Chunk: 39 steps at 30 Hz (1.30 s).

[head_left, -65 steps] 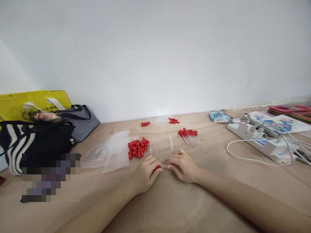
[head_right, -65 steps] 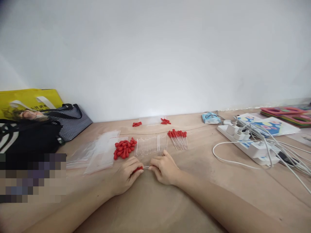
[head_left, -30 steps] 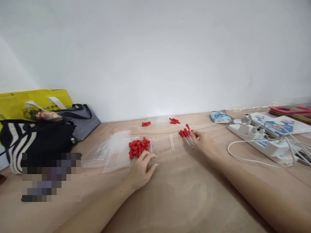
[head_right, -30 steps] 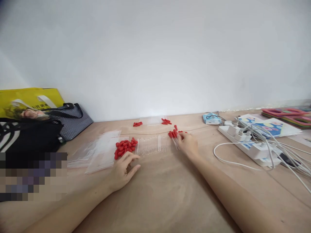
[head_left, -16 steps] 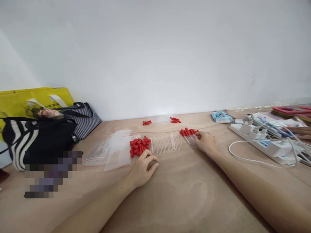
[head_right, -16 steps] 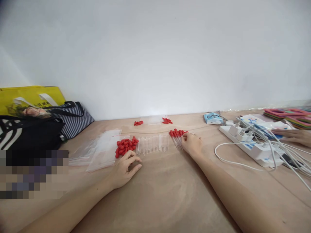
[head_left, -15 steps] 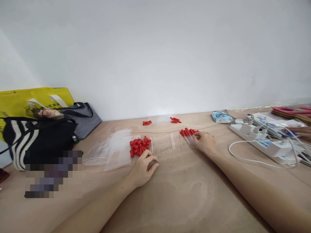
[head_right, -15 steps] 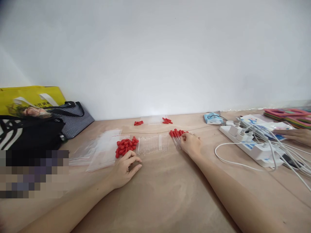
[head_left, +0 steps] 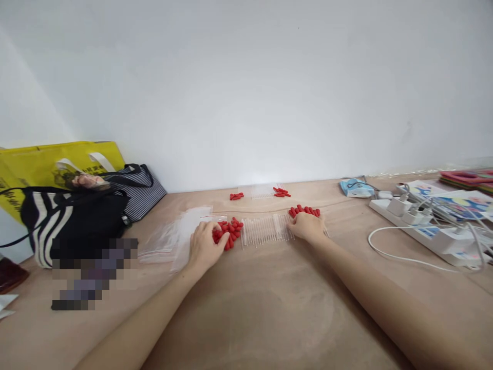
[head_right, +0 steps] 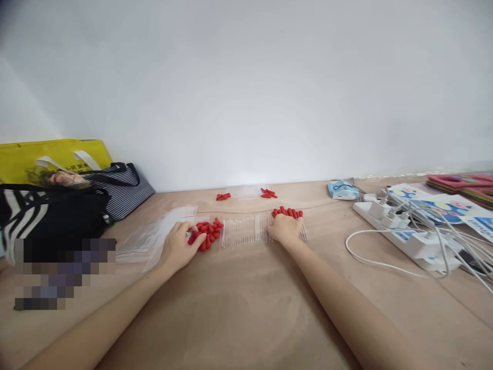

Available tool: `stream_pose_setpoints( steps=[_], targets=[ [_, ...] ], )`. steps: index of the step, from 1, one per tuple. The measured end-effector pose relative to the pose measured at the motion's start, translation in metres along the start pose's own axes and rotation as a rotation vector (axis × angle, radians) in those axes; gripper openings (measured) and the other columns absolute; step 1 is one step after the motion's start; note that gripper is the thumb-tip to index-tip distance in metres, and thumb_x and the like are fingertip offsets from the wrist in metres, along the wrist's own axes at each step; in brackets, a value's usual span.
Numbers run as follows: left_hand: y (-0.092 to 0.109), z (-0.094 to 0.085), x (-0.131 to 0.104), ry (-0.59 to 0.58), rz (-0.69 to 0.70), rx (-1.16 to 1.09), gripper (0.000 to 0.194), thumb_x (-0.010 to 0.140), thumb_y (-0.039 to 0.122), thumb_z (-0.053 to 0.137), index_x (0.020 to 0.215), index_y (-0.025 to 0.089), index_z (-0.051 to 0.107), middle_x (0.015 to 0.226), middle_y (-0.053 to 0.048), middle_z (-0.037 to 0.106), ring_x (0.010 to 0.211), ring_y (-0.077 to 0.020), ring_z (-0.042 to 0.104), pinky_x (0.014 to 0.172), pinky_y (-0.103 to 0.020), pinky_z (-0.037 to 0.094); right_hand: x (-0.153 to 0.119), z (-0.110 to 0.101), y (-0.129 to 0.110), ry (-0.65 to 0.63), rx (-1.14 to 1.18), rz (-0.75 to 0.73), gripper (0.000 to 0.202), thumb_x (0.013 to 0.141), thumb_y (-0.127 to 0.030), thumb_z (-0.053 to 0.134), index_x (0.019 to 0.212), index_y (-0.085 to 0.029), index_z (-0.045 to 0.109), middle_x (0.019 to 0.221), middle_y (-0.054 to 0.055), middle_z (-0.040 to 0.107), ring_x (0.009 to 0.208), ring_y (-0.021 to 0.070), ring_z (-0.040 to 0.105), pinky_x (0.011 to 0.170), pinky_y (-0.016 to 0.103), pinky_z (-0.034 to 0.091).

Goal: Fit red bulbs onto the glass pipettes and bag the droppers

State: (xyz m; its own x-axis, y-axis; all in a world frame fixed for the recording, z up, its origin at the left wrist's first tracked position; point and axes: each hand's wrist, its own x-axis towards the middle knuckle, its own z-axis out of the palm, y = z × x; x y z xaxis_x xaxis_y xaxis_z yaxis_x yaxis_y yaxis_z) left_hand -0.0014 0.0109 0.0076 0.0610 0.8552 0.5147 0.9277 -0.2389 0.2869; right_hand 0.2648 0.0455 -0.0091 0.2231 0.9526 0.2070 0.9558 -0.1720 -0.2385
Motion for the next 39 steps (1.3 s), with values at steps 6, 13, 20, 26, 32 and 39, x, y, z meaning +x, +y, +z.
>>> stream_pose_setpoints(
  steps=[6, 13, 20, 26, 32, 39],
  targets=[
    [-0.009, -0.009, 0.008, -0.112, -0.156, 0.186, 0.028, 0.071, 0.048, 0.053, 0.071, 0.021, 0.057, 0.085, -0.006, 0.054, 0.090, -0.0257, 0.052, 0.079, -0.042, 0.034, 0.005, 0.001, -0.001, -0.023, 0.002, 0.025, 0.014, 0.066, -0.029, 0.052, 0.066, -0.019, 0.062, 0.072, 0.008, 0.059, 0.089, 0.0257, 0.051, 0.083, 0.044, 0.024],
    [-0.005, -0.010, 0.008, -0.104, -0.178, 0.167, 0.026, 0.070, 0.044, 0.053, 0.064, 0.021, 0.062, 0.086, -0.006, 0.055, 0.090, -0.0259, 0.052, 0.078, -0.041, 0.033, -0.002, -0.006, -0.004, 0.058, 0.027, -0.009, 0.023, 0.070, -0.032, 0.046, 0.059, -0.018, 0.061, 0.068, 0.008, 0.061, 0.079, 0.0240, 0.054, 0.078, 0.041, 0.026],
    [-0.006, -0.022, 0.003, 0.066, -0.173, 0.131, 0.022, 0.068, 0.040, 0.055, 0.062, 0.021, 0.063, 0.083, -0.003, 0.055, 0.084, -0.0228, 0.054, 0.076, -0.037, 0.034, -0.034, -0.007, 0.009, 0.263, 0.239, -0.286, 0.022, 0.075, -0.036, 0.046, 0.066, -0.019, 0.058, 0.065, 0.003, 0.061, 0.070, 0.0180, 0.054, 0.074, 0.033, 0.026],
    [0.005, -0.022, -0.006, 0.184, -0.004, 0.152, 0.017, 0.068, 0.034, 0.056, 0.060, 0.019, 0.061, 0.076, -0.003, 0.053, 0.078, -0.0219, 0.053, 0.075, -0.038, 0.034, -0.058, 0.003, 0.024, 0.261, 0.354, -0.497, 0.016, 0.080, -0.030, 0.045, 0.071, -0.018, 0.052, 0.067, 0.001, 0.059, 0.060, 0.0143, 0.053, 0.073, 0.032, 0.029],
    [0.023, -0.003, -0.026, 0.082, 0.375, -0.169, 0.014, 0.072, 0.027, 0.053, 0.063, 0.017, 0.057, 0.073, -0.003, 0.048, 0.071, -0.0168, 0.050, 0.069, -0.031, 0.043, -0.064, 0.004, 0.018, 0.194, 0.398, -0.670, 0.014, 0.085, -0.026, 0.041, 0.077, -0.018, 0.049, 0.075, 0.003, 0.060, 0.068, 0.0146, 0.053, 0.070, 0.030, 0.032],
    [0.035, 0.009, -0.041, -0.185, 0.406, -0.299, 0.016, 0.073, 0.022, 0.053, 0.088, 0.017, 0.056, 0.084, -0.004, 0.050, 0.077, -0.0168, 0.053, 0.071, -0.031, 0.046, -0.069, 0.005, 0.016, 0.119, 0.359, -0.824, 0.022, 0.086, -0.020, 0.040, 0.102, -0.017, 0.054, 0.080, 0.006, 0.060, 0.075, 0.0162, 0.052, 0.071, 0.031, 0.031]
  ],
)
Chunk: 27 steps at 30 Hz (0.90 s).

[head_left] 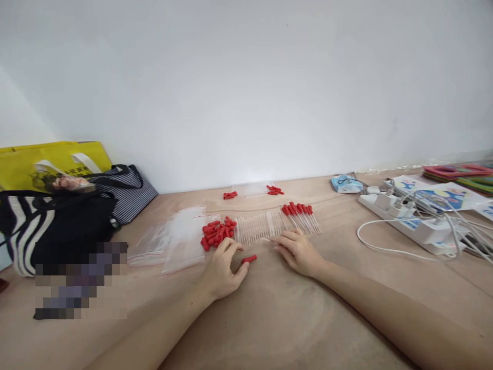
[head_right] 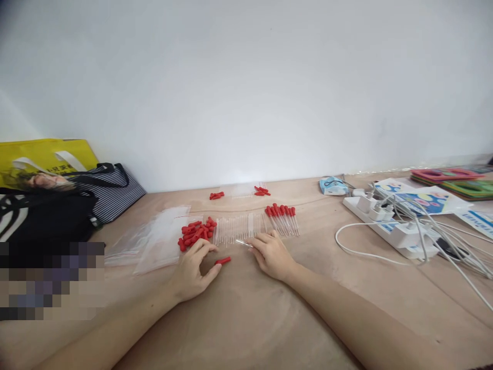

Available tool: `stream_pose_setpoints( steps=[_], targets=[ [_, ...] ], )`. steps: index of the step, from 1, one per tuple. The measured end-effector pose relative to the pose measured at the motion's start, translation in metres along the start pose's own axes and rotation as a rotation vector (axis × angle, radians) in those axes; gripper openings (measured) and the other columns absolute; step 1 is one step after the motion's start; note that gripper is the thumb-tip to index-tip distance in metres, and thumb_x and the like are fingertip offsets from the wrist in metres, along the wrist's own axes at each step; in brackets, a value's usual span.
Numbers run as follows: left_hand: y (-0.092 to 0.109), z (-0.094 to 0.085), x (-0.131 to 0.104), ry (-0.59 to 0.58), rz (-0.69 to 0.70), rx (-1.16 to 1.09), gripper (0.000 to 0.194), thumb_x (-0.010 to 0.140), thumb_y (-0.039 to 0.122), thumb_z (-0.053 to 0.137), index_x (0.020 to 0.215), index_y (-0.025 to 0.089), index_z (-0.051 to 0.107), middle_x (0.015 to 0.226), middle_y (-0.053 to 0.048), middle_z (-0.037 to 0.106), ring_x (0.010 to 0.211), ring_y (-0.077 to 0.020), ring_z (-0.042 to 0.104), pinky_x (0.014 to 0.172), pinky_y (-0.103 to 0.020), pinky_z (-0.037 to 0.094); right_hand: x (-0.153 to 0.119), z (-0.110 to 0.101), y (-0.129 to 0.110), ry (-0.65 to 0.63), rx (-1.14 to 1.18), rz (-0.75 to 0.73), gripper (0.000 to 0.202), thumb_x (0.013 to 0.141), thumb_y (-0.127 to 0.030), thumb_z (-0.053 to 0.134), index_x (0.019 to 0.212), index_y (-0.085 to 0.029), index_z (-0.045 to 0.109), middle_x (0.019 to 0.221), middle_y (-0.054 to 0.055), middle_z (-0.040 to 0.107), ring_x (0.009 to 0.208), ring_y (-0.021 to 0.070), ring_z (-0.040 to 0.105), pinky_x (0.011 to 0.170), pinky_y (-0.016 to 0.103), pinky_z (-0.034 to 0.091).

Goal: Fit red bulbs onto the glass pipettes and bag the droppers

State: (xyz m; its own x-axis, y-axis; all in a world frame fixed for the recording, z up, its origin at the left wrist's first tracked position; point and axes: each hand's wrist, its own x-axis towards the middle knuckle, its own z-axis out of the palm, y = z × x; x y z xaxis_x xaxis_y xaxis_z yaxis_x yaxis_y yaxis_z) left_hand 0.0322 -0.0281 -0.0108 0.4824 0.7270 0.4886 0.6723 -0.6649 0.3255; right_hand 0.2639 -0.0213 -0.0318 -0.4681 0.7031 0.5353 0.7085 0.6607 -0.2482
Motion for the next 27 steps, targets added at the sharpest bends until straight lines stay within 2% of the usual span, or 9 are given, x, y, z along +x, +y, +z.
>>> stream_pose_setpoints(
  steps=[2, 5, 8, 11, 14, 19, 27],
  targets=[
    [0.001, 0.001, 0.001, -0.044, 0.009, -0.026, 0.027, 0.073, 0.026, 0.056, 0.098, 0.017, 0.056, 0.089, -0.005, 0.051, 0.081, -0.0178, 0.053, 0.074, -0.032, 0.047, 0.000, 0.000, -0.001, -0.030, 0.011, -0.021, 0.024, 0.086, -0.017, 0.039, 0.103, -0.018, 0.055, 0.082, 0.006, 0.059, 0.076, 0.0160, 0.052, 0.072, 0.031, 0.031],
    [0.002, 0.005, 0.005, -0.096, 0.025, -0.070, 0.021, 0.076, 0.031, 0.056, 0.092, 0.018, 0.062, 0.086, -0.004, 0.054, 0.078, -0.0169, 0.054, 0.071, -0.031, 0.047, 0.001, 0.000, -0.005, -0.060, 0.053, -0.027, 0.024, 0.085, -0.014, 0.037, 0.099, -0.017, 0.056, 0.086, 0.006, 0.059, 0.079, 0.0154, 0.052, 0.072, 0.030, 0.031],
    [0.002, 0.011, 0.009, -0.093, 0.044, -0.108, 0.016, 0.082, 0.025, 0.049, 0.083, 0.018, 0.064, 0.081, -0.003, 0.056, 0.075, -0.0154, 0.054, 0.070, -0.029, 0.045, 0.002, -0.001, -0.009, -0.051, 0.089, 0.000, 0.021, 0.086, -0.015, 0.037, 0.095, -0.016, 0.056, 0.088, 0.006, 0.060, 0.080, 0.0148, 0.052, 0.073, 0.030, 0.031],
    [0.003, 0.013, 0.010, -0.080, 0.021, -0.117, 0.015, 0.084, 0.023, 0.045, 0.083, 0.018, 0.059, 0.081, -0.003, 0.058, 0.078, -0.0163, 0.054, 0.071, -0.030, 0.044, 0.002, -0.002, -0.012, -0.037, 0.102, 0.003, 0.018, 0.085, -0.017, 0.040, 0.092, -0.017, 0.056, 0.085, 0.004, 0.061, 0.077, 0.0142, 0.052, 0.075, 0.031, 0.030],
    [0.002, 0.011, 0.010, -0.106, -0.027, -0.093, 0.015, 0.086, 0.025, 0.042, 0.086, 0.018, 0.055, 0.081, -0.002, 0.061, 0.076, -0.0175, 0.054, 0.070, -0.032, 0.042, 0.003, -0.003, -0.015, -0.010, 0.120, 0.005, 0.016, 0.084, -0.017, 0.042, 0.091, -0.018, 0.056, 0.083, 0.003, 0.062, 0.073, 0.0128, 0.052, 0.076, 0.032, 0.028],
    [0.001, 0.010, 0.010, -0.134, -0.022, -0.087, 0.020, 0.088, 0.029, 0.039, 0.094, 0.021, 0.056, 0.086, -0.001, 0.064, 0.079, -0.0179, 0.055, 0.073, -0.032, 0.039, 0.003, 0.000, -0.017, 0.015, 0.132, -0.013, 0.016, 0.082, -0.015, 0.044, 0.091, -0.018, 0.057, 0.079, 0.001, 0.062, 0.071, 0.0119, 0.053, 0.076, 0.031, 0.027],
    [0.003, 0.007, 0.012, -0.149, -0.018, -0.146, 0.024, 0.088, 0.031, 0.037, 0.083, 0.020, 0.058, 0.076, 0.000, 0.063, 0.071, -0.0157, 0.055, 0.069, -0.028, 0.039, 0.001, 0.005, -0.021, 0.044, 0.128, -0.064, 0.018, 0.083, -0.017, 0.043, 0.090, -0.019, 0.059, 0.074, 0.001, 0.061, 0.065, 0.0113, 0.049, 0.071, 0.030, 0.025]
  ],
)
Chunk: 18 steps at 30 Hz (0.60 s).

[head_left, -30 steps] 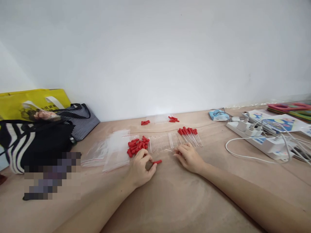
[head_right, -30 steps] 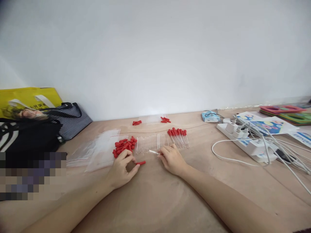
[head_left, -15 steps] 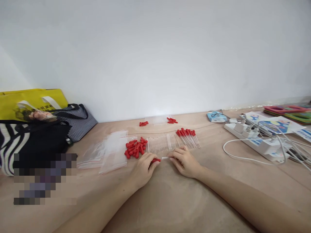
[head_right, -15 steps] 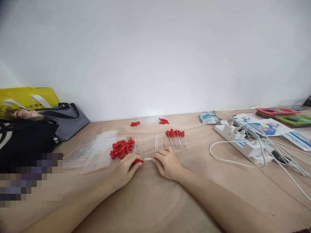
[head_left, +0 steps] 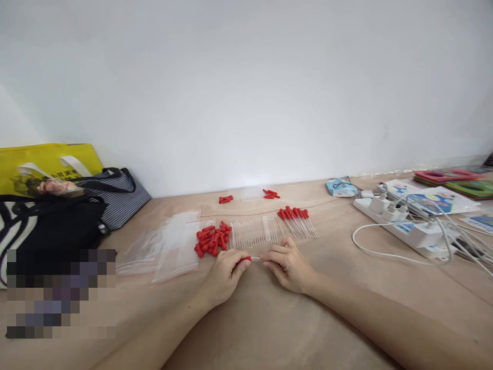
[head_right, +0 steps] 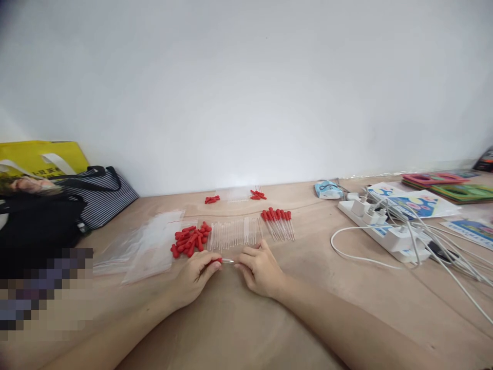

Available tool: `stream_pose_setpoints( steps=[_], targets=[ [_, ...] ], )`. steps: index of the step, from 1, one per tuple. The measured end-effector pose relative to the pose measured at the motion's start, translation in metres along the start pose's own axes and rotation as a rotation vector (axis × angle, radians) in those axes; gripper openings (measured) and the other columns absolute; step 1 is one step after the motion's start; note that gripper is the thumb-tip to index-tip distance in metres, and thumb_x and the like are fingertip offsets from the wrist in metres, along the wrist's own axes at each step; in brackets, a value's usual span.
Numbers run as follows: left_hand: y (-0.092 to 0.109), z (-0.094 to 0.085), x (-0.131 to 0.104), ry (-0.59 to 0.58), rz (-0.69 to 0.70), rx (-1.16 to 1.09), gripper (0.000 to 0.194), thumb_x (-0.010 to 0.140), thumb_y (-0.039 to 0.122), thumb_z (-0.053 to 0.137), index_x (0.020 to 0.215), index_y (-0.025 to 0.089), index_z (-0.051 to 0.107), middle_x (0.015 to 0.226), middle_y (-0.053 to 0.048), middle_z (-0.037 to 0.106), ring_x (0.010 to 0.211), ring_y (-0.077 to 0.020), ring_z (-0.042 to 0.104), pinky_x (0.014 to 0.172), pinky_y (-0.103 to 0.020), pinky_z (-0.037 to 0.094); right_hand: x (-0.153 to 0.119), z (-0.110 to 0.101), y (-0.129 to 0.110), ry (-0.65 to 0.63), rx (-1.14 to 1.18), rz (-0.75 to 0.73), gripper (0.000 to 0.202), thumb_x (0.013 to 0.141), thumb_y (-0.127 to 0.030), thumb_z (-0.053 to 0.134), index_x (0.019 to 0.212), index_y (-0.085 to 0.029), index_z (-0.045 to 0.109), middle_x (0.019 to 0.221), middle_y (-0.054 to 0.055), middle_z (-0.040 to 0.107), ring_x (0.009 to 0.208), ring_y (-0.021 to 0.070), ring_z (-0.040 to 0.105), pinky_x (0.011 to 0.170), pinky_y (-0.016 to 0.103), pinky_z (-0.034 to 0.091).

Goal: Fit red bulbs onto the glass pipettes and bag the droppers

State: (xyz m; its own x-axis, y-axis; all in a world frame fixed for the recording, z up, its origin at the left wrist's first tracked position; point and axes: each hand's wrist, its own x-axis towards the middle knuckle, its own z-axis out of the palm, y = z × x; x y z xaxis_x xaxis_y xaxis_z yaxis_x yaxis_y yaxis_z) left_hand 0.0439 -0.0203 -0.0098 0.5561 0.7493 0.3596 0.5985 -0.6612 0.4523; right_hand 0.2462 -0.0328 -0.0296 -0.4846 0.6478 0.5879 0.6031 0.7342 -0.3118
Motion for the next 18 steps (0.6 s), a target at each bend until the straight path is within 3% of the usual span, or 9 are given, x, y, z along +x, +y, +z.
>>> stream_pose_setpoints(
  steps=[5, 18],
  targets=[
    [0.0033, -0.0017, -0.0002, 0.008, 0.014, -0.001, 0.022, 0.086, 0.029, 0.040, 0.076, 0.019, 0.057, 0.069, 0.000, 0.061, 0.067, -0.0151, 0.054, 0.066, -0.027, 0.039, 0.0017, 0.0002, -0.0047, -0.022, -0.026, -0.033, 0.019, 0.083, -0.016, 0.040, 0.087, -0.018, 0.059, 0.072, 0.001, 0.060, 0.063, 0.0113, 0.048, 0.067, 0.030, 0.023],
    [0.0008, 0.0031, -0.0030, 0.017, 0.235, 0.083, 0.023, 0.086, 0.027, 0.039, 0.071, 0.016, 0.053, 0.066, -0.002, 0.059, 0.063, -0.0148, 0.051, 0.065, -0.029, 0.037, 0.0054, 0.0058, -0.0062, -0.087, -0.080, -0.103, 0.024, 0.085, -0.016, 0.034, 0.080, -0.015, 0.057, 0.067, 0.002, 0.055, 0.061, 0.0112, 0.044, 0.065, 0.029, 0.023]
  ],
)
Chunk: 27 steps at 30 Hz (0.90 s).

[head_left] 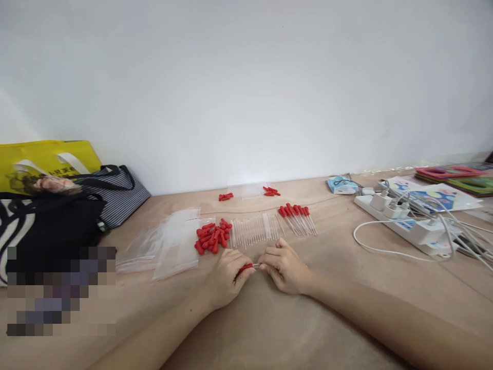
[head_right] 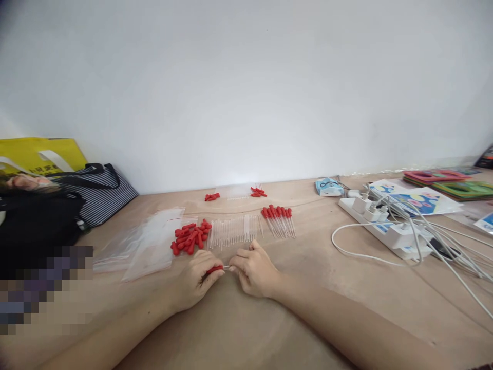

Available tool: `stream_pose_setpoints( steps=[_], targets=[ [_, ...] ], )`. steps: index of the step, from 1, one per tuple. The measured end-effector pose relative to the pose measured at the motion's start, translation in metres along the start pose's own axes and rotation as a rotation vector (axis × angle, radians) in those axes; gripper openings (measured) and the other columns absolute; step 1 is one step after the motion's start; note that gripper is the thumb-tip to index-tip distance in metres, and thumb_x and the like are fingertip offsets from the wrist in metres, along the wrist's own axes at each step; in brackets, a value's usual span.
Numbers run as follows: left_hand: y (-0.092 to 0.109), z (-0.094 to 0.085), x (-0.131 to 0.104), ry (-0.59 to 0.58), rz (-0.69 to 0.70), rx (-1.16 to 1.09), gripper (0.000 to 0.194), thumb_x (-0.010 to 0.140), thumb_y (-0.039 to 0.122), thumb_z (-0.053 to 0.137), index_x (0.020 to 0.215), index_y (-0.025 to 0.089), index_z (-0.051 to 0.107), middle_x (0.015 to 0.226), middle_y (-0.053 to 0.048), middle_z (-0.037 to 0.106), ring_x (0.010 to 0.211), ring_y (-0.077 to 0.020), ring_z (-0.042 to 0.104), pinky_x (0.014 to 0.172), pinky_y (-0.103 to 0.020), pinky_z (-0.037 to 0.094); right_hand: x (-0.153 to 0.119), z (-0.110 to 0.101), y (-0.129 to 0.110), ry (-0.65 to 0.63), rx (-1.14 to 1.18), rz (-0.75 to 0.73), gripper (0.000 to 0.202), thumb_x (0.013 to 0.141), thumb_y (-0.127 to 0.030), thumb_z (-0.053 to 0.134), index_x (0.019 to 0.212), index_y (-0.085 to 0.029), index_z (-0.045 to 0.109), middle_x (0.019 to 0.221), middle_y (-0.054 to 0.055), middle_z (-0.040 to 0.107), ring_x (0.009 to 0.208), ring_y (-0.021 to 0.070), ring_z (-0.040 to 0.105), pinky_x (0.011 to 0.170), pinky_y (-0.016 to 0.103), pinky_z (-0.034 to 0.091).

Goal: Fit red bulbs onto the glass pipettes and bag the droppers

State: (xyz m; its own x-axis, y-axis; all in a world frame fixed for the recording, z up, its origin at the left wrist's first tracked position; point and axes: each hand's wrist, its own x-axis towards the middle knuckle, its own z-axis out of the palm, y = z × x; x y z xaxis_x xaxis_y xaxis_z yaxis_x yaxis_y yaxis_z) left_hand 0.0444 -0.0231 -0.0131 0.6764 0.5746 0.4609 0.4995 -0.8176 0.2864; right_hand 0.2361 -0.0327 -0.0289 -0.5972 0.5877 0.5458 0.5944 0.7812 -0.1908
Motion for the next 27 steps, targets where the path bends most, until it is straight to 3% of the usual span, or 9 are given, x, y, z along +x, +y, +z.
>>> stream_pose_setpoints(
  steps=[8, 15, 18, 22, 24, 27],
  targets=[
    [0.000, 0.001, 0.001, 0.029, -0.027, 0.033, 0.024, 0.087, 0.026, 0.039, 0.072, 0.016, 0.055, 0.065, -0.002, 0.059, 0.065, -0.0154, 0.052, 0.065, -0.029, 0.036, 0.005, 0.001, 0.001, -0.034, 0.038, 0.016, 0.023, 0.086, -0.017, 0.034, 0.083, -0.015, 0.057, 0.072, 0.003, 0.058, 0.066, 0.0120, 0.048, 0.065, 0.028, 0.025],
    [-0.003, -0.004, 0.000, 0.026, -0.126, 0.020, 0.021, 0.086, 0.028, 0.041, 0.075, 0.019, 0.055, 0.070, 0.000, 0.062, 0.069, -0.0155, 0.055, 0.069, -0.031, 0.037, 0.006, -0.014, 0.003, -0.039, -0.164, -0.057, 0.022, 0.082, -0.017, 0.043, 0.096, -0.019, 0.060, 0.078, 0.004, 0.060, 0.073, 0.0154, 0.045, 0.064, 0.030, 0.023],
    [-0.005, -0.006, -0.003, 0.080, -0.195, 0.007, 0.015, 0.084, 0.030, 0.045, 0.091, 0.020, 0.054, 0.084, -0.002, 0.058, 0.076, -0.0163, 0.054, 0.069, -0.030, 0.041, 0.004, -0.015, 0.009, -0.011, -0.210, -0.044, 0.024, 0.080, -0.015, 0.043, 0.095, -0.019, 0.061, 0.076, 0.005, 0.059, 0.070, 0.0159, 0.045, 0.064, 0.031, 0.025],
    [-0.012, -0.006, -0.008, 0.200, -0.321, 0.003, 0.035, 0.081, 0.028, 0.049, 0.113, 0.021, 0.040, 0.096, -0.005, 0.049, 0.079, -0.0164, 0.050, 0.061, -0.026, 0.044, 0.000, -0.020, 0.036, 0.177, -0.092, 0.215, 0.031, 0.081, -0.015, 0.037, 0.106, -0.016, 0.056, 0.081, 0.007, 0.060, 0.071, 0.0163, 0.050, 0.064, 0.028, 0.033],
    [-0.015, -0.005, -0.009, 0.181, -0.312, 0.000, 0.032, 0.080, 0.025, 0.049, 0.111, 0.021, 0.042, 0.093, -0.004, 0.047, 0.076, -0.0155, 0.050, 0.063, -0.027, 0.045, -0.002, -0.027, 0.055, 0.303, -0.021, 0.455, 0.031, 0.082, -0.021, 0.037, 0.106, -0.016, 0.056, 0.088, 0.008, 0.062, 0.069, 0.0156, 0.052, 0.061, 0.026, 0.036],
    [-0.018, -0.005, -0.010, 0.132, -0.264, 0.017, 0.023, 0.079, 0.022, 0.050, 0.102, 0.021, 0.048, 0.092, -0.003, 0.048, 0.074, -0.0146, 0.051, 0.070, -0.030, 0.045, -0.009, -0.038, 0.081, 0.365, -0.053, 0.815, 0.030, 0.081, -0.025, 0.039, 0.101, -0.014, 0.058, 0.077, 0.007, 0.063, 0.063, 0.0154, 0.054, 0.057, 0.024, 0.036]
  ],
)
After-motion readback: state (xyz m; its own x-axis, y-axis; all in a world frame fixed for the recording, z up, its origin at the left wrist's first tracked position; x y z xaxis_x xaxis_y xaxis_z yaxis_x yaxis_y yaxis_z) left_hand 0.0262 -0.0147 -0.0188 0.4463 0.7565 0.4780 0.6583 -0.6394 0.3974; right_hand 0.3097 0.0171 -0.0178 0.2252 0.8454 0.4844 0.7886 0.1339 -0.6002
